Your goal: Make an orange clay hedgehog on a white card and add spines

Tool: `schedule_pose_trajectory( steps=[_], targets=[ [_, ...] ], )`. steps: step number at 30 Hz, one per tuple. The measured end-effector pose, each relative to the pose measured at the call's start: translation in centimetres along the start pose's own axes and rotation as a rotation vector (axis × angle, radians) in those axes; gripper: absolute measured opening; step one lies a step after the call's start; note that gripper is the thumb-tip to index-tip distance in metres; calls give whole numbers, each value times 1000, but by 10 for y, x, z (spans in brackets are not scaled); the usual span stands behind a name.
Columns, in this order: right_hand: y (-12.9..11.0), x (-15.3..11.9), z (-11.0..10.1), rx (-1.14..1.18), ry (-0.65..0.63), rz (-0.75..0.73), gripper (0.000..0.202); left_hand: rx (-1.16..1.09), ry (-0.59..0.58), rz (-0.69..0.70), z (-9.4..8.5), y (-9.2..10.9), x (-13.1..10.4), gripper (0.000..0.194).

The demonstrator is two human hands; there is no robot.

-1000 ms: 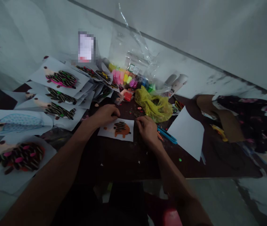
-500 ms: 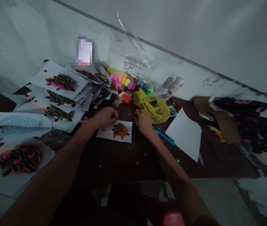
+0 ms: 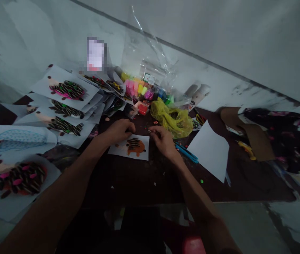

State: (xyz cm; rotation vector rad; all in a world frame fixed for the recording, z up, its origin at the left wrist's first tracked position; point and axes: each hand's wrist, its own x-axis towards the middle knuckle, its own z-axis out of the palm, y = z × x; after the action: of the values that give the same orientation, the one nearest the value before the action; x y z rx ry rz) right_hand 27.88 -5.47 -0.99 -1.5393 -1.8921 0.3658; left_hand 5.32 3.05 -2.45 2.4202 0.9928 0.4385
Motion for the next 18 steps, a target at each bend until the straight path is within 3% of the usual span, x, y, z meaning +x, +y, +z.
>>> schedule_pose_trajectory(
  steps=[5, 11, 18],
  targets=[
    [-5, -2, -1, 114, 3, -33, 34, 8, -26, -9, -1, 2, 0, 26],
    [-7, -4, 0, 128, -44, 44, 29, 16, -38, -31, -1, 4, 1, 26],
    [-21, -13, -4, 11, -93, -70, 18, 22, -19, -39, 0, 7, 0, 27]
  ],
)
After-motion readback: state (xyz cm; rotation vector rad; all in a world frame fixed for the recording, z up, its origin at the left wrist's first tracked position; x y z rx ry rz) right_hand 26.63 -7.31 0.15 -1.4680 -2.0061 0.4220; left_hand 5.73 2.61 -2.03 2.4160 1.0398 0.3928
